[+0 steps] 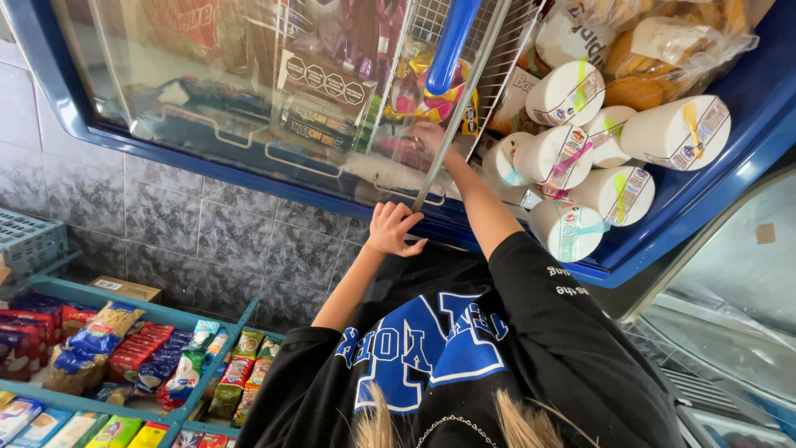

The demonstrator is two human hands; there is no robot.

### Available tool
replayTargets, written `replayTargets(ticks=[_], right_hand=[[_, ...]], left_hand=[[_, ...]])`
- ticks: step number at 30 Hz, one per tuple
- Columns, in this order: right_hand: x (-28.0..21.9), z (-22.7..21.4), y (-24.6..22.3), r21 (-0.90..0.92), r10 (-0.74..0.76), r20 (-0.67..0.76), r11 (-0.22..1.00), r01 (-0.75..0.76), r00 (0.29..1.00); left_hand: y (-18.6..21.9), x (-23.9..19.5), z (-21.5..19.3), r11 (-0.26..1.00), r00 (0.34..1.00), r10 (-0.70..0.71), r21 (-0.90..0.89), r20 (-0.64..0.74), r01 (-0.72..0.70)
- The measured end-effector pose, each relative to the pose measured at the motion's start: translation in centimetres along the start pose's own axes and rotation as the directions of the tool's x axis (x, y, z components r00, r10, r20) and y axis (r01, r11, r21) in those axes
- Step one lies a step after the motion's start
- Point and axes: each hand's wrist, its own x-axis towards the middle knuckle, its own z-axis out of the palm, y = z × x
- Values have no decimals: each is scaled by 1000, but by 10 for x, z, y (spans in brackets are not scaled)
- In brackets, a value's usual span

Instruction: The person opens a chest freezer and rearranges various frozen items. They move packaged ice cream bars and tubs of ice cream around inside the freezer, stacking and organizing them by hand.

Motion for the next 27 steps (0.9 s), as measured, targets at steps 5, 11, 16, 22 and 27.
replayTargets(ticks=[5, 11, 16, 22, 27], right_hand=[[-5, -23, 3, -563, -151, 189, 793, 233, 970], [-15, -28, -31, -869, -805, 217, 99, 484, 553], [21, -13, -65, -850, -809, 394, -139, 509, 437], [55, -7, -68, -943, -664, 52, 213, 255, 746], [49, -30, -69, -949, -638, 181, -314, -39, 748]], left_hand=[[-3, -9, 4, 1000, 1000, 10, 17, 6, -11], [-4, -15, 8, 1000, 1000, 6, -7, -17, -6], [-3, -8, 0, 998, 999, 40, -41, 13, -40], [3, 12, -14, 999, 998, 8, -39, 64, -5], [0, 12, -14, 997, 996, 50, -64, 68, -46]])
